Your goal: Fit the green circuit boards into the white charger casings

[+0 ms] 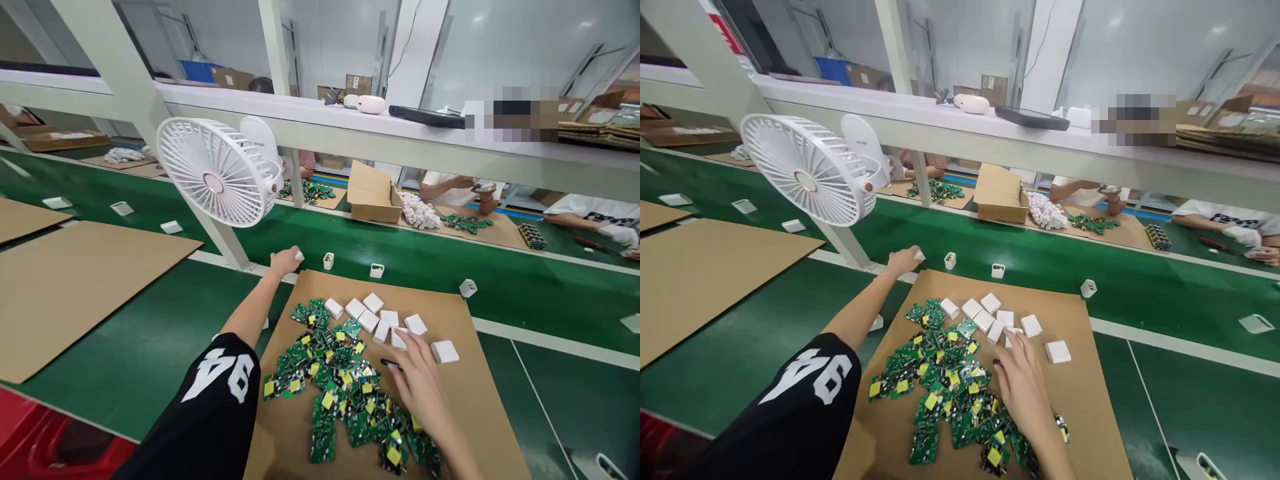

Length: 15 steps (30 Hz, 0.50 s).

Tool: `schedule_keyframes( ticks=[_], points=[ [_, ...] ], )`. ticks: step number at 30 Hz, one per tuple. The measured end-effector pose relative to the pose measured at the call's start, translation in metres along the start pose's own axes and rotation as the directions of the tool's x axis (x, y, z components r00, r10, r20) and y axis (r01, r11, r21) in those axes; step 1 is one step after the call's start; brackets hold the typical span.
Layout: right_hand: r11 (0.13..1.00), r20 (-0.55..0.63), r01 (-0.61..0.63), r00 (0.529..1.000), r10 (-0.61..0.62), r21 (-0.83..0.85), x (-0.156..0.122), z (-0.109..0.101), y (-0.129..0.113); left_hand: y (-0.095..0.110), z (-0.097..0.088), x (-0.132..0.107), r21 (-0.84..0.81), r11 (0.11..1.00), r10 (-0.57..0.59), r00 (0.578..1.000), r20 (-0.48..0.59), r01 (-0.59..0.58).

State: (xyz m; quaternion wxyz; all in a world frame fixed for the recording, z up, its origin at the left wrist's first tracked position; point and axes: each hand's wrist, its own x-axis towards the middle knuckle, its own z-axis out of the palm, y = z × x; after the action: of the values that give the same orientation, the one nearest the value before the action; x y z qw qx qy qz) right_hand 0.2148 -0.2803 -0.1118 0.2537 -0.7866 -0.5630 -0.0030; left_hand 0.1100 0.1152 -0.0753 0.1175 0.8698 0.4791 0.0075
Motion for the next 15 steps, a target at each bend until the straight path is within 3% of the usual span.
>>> schedule_keyframes(
  ticks=[2, 4, 8, 10, 12, 15],
  points=[
    [0.985, 0.157, 0.123, 0.982, -0.103, -0.123, 0.03, 0.007, -0.007, 0.003, -0.009, -0.019, -0.045, 0.998, 0.039, 0.999, -0.025, -0.04],
    [0.972, 0.261, 0.195, 0.953, -0.154, -0.135, 0.051, 0.017, -0.012, 0.003, -0.018, -0.051, -0.105, 0.989, 0.102, 0.993, -0.052, -0.107],
    [0.959, 0.361, 0.272, 0.905, -0.227, -0.079, 0.07, 0.03, -0.01, -0.008, -0.027, -0.142, -0.264, 0.919, 0.278, 0.957, -0.089, -0.292],
    [0.957, 0.38, 0.286, 0.892, -0.244, -0.056, 0.072, 0.031, -0.007, -0.017, -0.022, -0.188, -0.521, 0.768, 0.363, 0.924, -0.124, -0.372],
    [0.959, 0.372, 0.283, 0.894, -0.25, -0.033, 0.073, 0.028, -0.007, -0.023, -0.011, -0.223, -0.683, 0.649, 0.354, 0.928, -0.119, -0.335],
    [0.974, 0.303, 0.225, 0.929, -0.213, -0.005, 0.068, 0.011, -0.014, -0.017, 0.014, -0.253, -0.861, 0.465, 0.295, 0.953, -0.069, -0.206]
  ],
)
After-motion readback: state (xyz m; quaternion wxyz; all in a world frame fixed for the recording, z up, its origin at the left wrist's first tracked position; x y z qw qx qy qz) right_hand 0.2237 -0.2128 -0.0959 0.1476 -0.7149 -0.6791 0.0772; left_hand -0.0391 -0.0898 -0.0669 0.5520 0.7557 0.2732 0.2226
